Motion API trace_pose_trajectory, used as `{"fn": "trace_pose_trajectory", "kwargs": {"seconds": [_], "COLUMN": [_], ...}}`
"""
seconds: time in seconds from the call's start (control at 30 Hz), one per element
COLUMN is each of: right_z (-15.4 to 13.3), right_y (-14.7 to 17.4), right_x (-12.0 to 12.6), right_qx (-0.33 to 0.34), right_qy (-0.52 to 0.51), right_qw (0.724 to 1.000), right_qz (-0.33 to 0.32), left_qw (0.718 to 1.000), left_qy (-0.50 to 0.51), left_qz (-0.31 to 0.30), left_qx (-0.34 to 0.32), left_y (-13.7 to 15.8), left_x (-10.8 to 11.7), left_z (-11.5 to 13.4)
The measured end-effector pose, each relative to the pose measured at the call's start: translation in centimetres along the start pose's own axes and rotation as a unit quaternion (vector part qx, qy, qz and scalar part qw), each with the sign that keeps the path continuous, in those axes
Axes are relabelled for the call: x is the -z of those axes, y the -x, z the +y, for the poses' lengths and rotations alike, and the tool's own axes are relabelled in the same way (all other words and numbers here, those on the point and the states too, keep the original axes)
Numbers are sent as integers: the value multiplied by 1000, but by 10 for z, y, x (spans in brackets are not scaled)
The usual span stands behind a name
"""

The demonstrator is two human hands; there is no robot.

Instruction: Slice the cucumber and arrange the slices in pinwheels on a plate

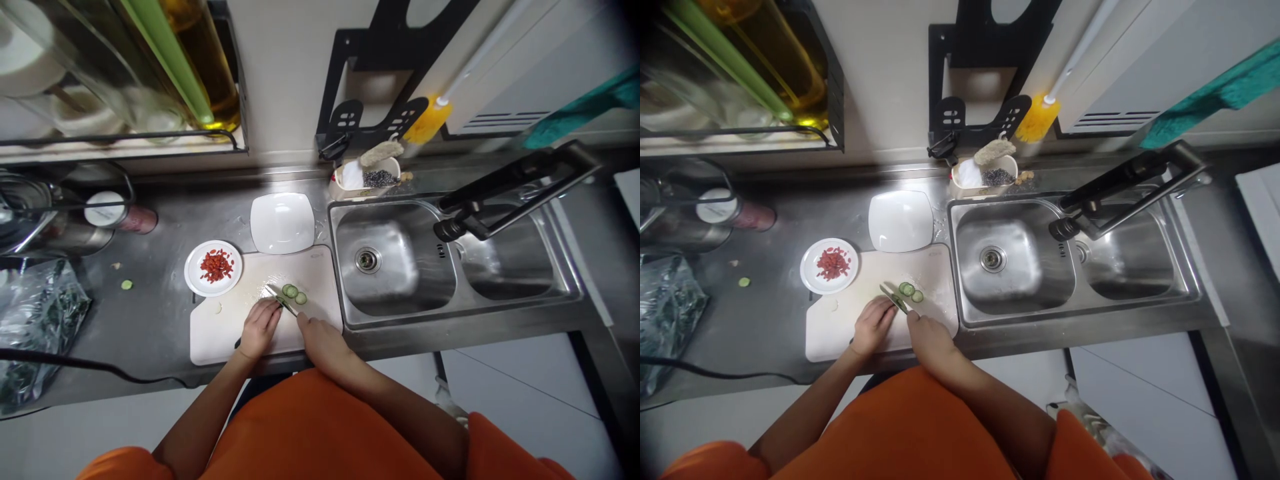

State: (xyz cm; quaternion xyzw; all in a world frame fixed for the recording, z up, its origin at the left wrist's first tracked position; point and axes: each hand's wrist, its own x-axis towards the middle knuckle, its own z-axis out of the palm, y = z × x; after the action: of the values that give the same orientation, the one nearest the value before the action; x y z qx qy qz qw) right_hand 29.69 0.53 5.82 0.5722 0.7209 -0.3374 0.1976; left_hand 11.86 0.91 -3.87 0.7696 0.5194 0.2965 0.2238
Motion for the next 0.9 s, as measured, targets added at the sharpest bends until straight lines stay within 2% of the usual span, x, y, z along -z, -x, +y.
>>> {"fn": "trace_pose_trajectory", "kwargs": {"seconds": [0.37,0.63,0.8,0.9], "right_z": [-5,-5,-1,3], "right_y": [-28,-27,-25,-22], "right_x": [-1,-3,-6,-10], "right_qx": [25,17,10,1], "right_qy": [-24,-36,-29,-10], "right_qw": [999,999,999,1000], "right_qz": [6,11,27,25], "left_qw": [1000,1000,997,996], "left_qy": [7,-11,-44,-44], "left_qz": [4,-13,-55,-33], "left_qx": [-4,-3,23,66], "left_y": [1,2,10,19], "left_x": [-1,0,6,18], "left_z": [-1,1,4,3]}}
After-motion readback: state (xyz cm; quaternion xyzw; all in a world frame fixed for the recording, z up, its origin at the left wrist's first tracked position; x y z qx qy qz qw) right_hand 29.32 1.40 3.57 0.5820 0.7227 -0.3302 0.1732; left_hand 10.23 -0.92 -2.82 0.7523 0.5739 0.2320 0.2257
